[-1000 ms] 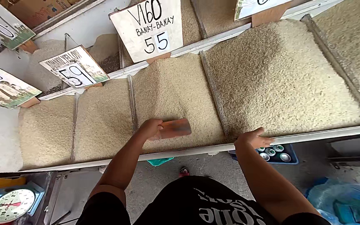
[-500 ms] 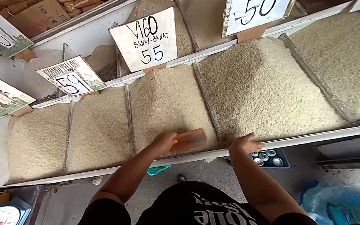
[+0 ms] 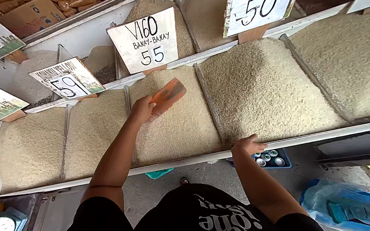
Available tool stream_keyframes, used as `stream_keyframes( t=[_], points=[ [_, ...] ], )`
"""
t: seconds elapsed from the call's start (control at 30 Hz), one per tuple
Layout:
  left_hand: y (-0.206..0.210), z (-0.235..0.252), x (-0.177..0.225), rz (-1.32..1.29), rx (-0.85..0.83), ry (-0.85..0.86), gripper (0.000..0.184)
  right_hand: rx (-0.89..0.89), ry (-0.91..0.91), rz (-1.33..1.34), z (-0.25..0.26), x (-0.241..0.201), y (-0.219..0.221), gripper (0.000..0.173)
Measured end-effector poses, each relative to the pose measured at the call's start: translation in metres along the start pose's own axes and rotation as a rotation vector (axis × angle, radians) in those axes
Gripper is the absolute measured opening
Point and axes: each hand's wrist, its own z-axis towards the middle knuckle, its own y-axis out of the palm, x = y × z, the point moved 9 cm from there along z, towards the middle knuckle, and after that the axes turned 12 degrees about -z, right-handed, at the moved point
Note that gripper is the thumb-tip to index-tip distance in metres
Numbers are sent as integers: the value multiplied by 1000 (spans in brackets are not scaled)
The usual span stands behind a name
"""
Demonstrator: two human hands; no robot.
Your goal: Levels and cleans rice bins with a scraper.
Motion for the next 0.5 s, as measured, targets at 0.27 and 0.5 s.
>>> stream_keyframes(
  t=[0.27,0.5],
  points=[
    [165,-115,-40,57,-615,36,30,-7,8,-27,4,2,2,70],
    [146,-56,-30,130,-532,19,29,19,1,-15,7,3,1,72]
  ],
)
